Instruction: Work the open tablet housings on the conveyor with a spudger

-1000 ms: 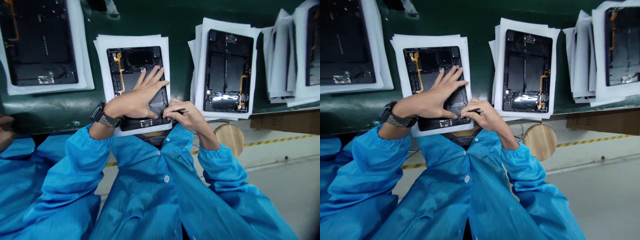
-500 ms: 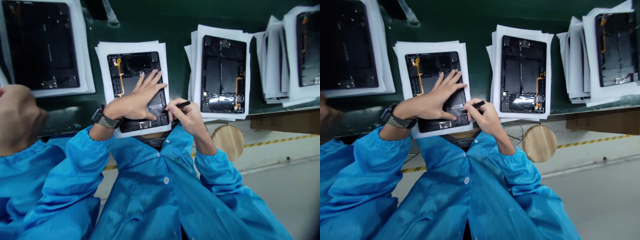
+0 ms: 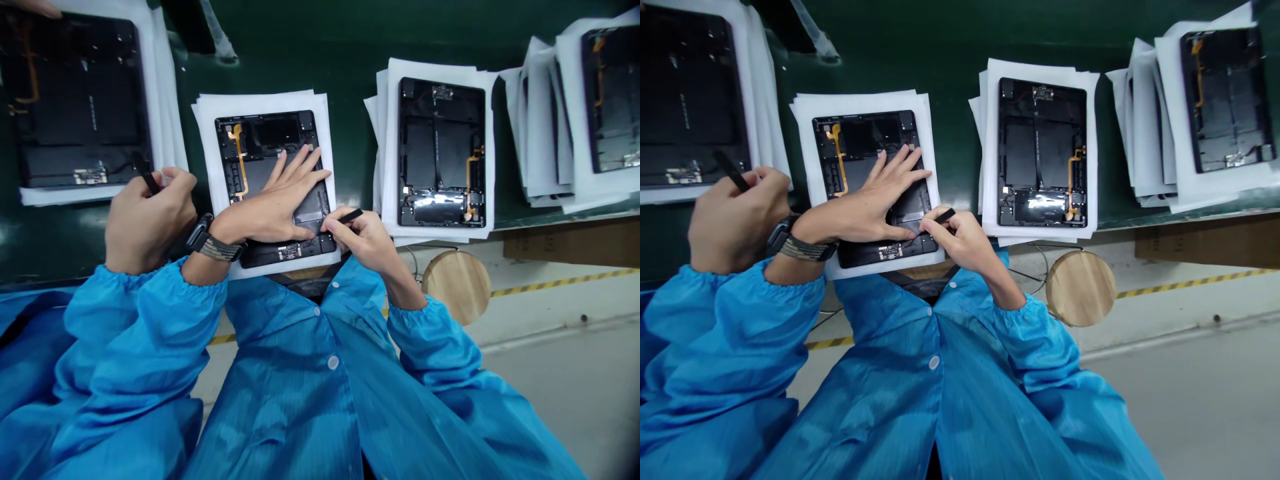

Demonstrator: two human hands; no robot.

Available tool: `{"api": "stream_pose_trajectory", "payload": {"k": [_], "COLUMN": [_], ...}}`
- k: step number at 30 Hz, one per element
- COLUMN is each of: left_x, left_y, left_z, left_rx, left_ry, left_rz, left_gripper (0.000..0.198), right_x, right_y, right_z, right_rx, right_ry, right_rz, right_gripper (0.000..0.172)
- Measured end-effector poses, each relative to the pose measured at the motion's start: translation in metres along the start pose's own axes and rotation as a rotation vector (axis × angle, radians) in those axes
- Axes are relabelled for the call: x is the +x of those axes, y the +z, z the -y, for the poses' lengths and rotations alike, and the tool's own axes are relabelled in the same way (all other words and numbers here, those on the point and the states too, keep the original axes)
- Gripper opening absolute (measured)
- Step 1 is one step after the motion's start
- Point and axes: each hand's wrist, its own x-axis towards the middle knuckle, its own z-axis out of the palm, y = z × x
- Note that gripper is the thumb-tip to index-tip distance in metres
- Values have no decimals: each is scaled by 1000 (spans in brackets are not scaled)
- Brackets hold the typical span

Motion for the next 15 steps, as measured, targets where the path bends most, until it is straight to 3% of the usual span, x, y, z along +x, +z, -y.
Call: {"api": "stream_pose_trajectory", "payload": {"k": [5, 15], "left_x": [0, 0], "left_y": [1, 2], "left_z": [-1, 1], "left_rx": [5, 9], "left_ry": [-6, 5], "left_rz": [-4, -10], "left_gripper": [100, 99], "right_x": [1, 1], "right_y": [0, -1], "right_z": [0, -2], "right_rx": [-55, 21], "right_ry": [-33, 39], "right_rz": [1, -11], "right_gripper": [32, 39]}}
